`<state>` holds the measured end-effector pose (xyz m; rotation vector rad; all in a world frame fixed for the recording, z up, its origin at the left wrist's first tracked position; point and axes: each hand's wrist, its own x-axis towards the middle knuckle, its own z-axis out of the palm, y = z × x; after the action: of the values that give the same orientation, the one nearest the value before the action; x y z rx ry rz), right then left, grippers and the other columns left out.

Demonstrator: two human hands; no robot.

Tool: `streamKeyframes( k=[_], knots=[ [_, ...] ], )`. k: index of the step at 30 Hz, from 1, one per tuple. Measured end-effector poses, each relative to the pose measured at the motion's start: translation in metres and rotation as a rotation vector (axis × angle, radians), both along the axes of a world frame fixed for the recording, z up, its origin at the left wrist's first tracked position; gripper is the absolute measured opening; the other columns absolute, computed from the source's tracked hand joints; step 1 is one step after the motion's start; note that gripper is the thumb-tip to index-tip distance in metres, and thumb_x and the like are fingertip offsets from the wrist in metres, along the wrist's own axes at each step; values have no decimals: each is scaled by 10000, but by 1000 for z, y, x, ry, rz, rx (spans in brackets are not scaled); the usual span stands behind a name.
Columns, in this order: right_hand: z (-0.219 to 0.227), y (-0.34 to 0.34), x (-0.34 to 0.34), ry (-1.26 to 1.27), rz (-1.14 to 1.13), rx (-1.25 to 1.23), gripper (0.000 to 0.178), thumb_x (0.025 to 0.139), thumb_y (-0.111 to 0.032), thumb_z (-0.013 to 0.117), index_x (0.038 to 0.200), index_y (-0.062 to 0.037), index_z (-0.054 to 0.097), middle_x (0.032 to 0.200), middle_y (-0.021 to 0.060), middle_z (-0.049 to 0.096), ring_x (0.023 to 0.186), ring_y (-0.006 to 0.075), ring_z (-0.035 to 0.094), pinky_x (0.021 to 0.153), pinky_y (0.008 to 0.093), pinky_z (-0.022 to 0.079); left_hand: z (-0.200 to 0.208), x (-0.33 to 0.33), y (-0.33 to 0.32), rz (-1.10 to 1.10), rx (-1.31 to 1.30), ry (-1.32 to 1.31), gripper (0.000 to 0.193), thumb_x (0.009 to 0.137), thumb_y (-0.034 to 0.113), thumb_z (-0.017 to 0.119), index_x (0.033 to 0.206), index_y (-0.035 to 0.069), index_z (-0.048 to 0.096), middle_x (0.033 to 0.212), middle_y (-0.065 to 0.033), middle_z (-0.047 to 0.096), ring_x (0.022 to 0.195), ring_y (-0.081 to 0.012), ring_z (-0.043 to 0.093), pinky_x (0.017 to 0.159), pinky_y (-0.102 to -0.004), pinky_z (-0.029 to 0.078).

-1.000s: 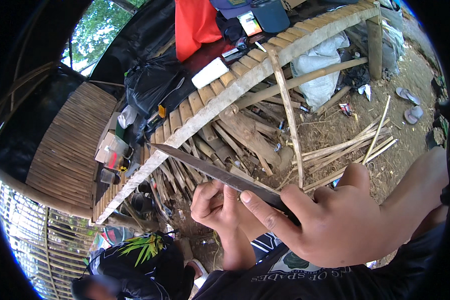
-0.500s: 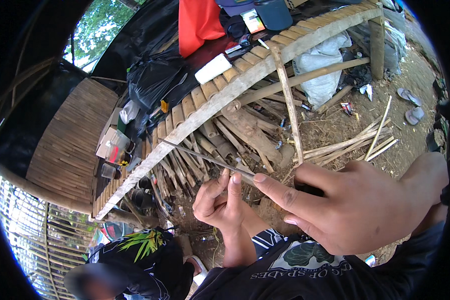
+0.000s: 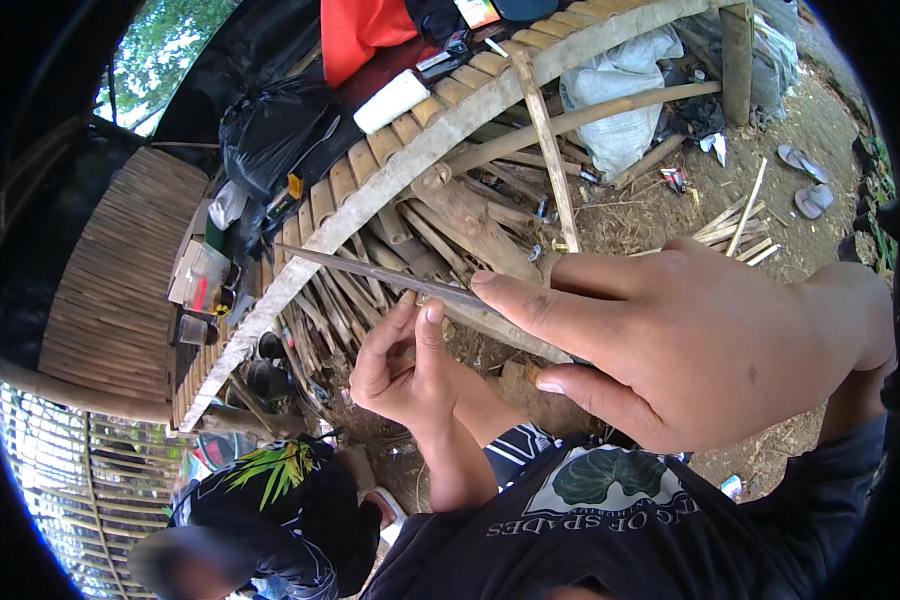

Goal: The person sits on the ground and uses a machete to shave thin strips from wooden sticks. They repeatedly hold a stick in one hand and draw the blade along its length to remove shavings, then set the stick aside and pick up another.

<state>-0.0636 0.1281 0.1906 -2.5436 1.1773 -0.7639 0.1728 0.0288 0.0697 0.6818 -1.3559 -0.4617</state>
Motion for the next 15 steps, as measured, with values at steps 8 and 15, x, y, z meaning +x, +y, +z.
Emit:
streamKeyframes(
  k=[8, 15],
  knots=[
    [-7, 22, 27, 207, -196, -123, 660, 863, -236, 743, 1465, -32, 565, 877, 2, 553, 504, 68, 483, 429, 354, 367, -4, 12, -1, -112, 19, 4, 219, 859, -97, 793, 1060, -93, 708, 947, -179, 757, 853, -142, 731, 780, -250, 587],
    [-34, 34, 48, 204, -364, -421, 657, 753, -263, 665, 1390, -103, 672, 807, -77, 473, 437, 31, 375, 606, 407, 209, -15, 19, -5, -149, -49, 37, 157, 877, -119, 757, 1019, -79, 704, 1025, -196, 742, 902, -162, 727, 796, -259, 587]
  ],
)
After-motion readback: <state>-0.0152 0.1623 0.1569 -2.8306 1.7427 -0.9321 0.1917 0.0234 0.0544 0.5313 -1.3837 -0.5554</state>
